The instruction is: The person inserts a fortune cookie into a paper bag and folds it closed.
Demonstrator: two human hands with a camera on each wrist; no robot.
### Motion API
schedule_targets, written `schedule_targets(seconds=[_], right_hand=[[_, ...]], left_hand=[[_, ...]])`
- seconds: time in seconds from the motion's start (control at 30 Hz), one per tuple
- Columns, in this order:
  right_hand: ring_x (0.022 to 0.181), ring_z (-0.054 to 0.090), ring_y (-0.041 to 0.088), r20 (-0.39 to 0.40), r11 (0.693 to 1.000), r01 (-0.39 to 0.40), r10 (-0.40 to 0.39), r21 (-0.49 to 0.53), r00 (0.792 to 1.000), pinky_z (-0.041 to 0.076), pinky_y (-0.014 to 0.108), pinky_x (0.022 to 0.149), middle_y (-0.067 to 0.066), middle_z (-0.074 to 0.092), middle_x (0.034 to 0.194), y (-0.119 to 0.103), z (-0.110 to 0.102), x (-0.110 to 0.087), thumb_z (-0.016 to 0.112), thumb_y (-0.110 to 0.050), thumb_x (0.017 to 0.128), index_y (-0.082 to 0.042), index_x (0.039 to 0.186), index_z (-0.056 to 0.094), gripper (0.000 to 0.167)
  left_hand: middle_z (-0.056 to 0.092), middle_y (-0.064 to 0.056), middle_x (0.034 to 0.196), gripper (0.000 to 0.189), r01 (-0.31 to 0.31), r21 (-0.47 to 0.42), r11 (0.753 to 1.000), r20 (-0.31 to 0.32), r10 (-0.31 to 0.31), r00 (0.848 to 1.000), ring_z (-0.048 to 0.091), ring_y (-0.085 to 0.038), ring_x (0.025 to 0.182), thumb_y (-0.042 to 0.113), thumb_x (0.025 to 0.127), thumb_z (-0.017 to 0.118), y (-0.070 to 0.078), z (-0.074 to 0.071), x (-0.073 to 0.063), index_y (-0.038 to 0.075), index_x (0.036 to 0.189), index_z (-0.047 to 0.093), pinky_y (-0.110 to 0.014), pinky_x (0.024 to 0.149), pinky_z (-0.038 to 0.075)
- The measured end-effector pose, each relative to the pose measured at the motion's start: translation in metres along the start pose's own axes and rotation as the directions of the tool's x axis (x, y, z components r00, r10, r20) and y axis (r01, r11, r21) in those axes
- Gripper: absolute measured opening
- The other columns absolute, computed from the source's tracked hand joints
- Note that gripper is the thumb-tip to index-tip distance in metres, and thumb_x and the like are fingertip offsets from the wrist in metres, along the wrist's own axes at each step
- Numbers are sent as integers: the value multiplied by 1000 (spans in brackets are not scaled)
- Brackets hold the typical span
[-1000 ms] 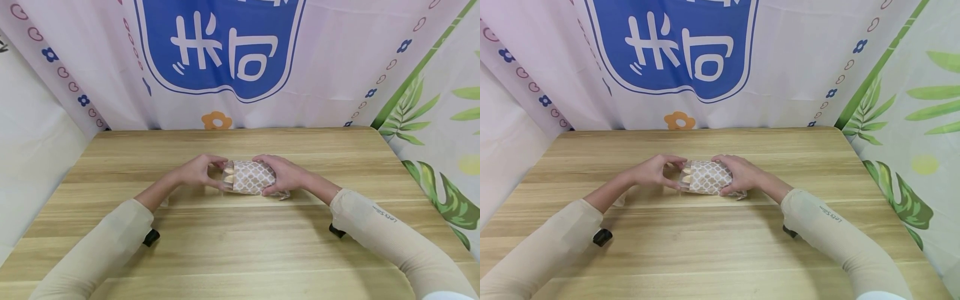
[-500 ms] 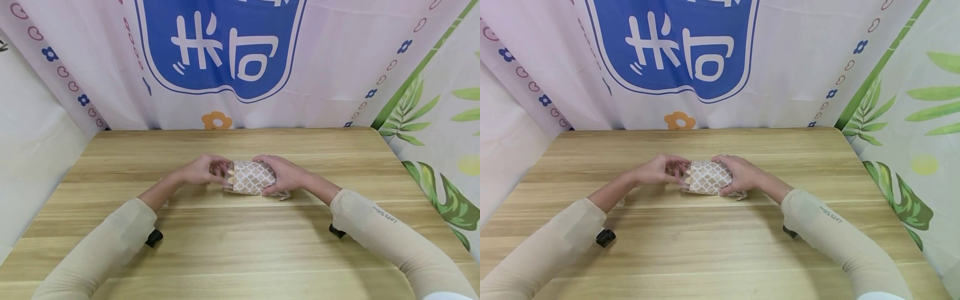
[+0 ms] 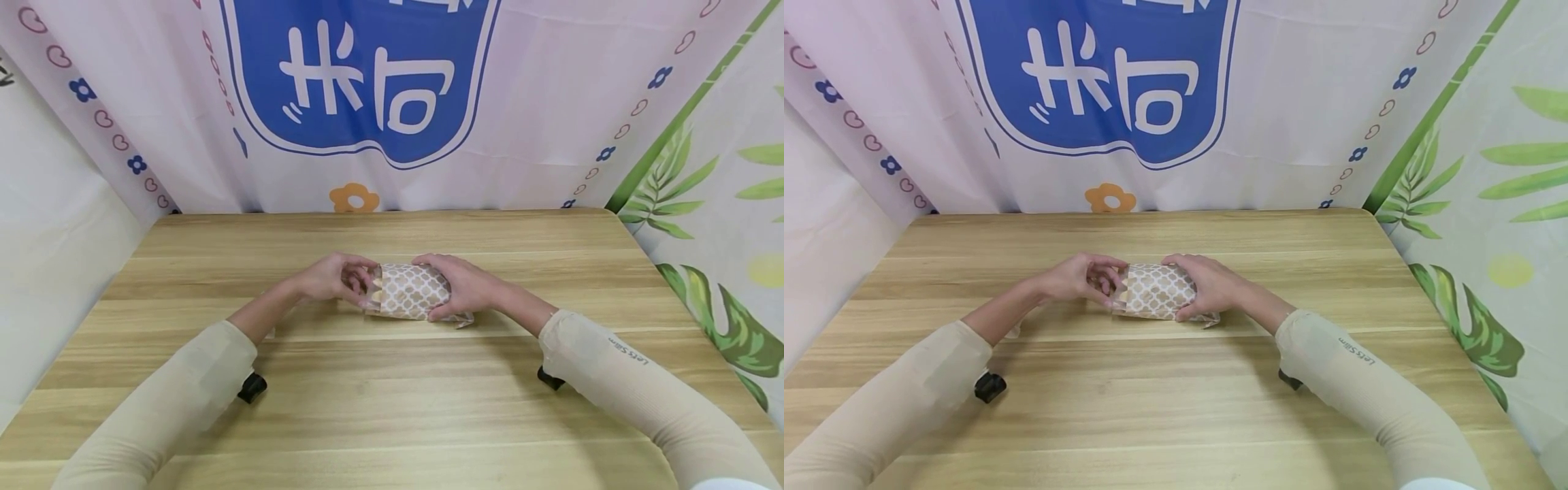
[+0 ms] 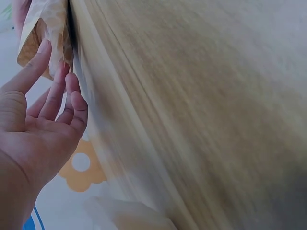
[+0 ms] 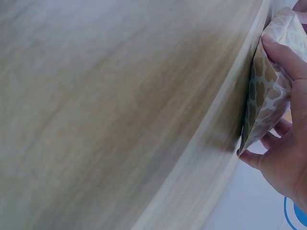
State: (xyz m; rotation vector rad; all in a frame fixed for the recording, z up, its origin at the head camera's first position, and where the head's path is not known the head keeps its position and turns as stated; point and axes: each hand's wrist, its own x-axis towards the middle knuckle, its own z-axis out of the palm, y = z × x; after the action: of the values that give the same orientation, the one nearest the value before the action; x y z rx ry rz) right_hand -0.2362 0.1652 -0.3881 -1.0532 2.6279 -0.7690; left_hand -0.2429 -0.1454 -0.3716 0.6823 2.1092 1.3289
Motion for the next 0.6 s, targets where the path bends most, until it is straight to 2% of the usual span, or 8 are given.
schedule_targets(seconds=[0.17, 0.33, 0.6], right_hand=[[138, 49, 34, -4, 1000, 9, -9, -3, 1000, 39, 54, 116, 14, 53, 151, -1, 0, 0, 96, -34, 72, -8, 153, 43, 100], [138, 49, 34, -2, 1000, 17, -17, -2, 1000, 39, 53, 117, 14, 53, 151, -1, -1, 0, 96, -34, 72, -8, 153, 44, 100], [138, 50, 34, 2, 1000, 12, -12, 7, 1000, 40, 54, 116, 13, 53, 150, -1, -2, 0, 96, -34, 72, -9, 153, 44, 100]], left_hand=[[71, -21, 109, 79, -12, 23, 1000, -6, 12, 1000, 64, -24, 93, -12, 80, 82, -3, 1, 2, -15, 148, 42, -23, 82, 56], [72, -21, 109, 75, -56, 65, 996, -31, 58, 998, 66, -29, 100, -9, 79, 85, -6, 6, 4, -16, 144, 47, -28, 87, 57], [75, -18, 103, 74, -104, 112, 988, -125, 118, 985, 69, -28, 97, -7, 76, 88, -6, 23, 7, -18, 139, 51, -34, 90, 58]])
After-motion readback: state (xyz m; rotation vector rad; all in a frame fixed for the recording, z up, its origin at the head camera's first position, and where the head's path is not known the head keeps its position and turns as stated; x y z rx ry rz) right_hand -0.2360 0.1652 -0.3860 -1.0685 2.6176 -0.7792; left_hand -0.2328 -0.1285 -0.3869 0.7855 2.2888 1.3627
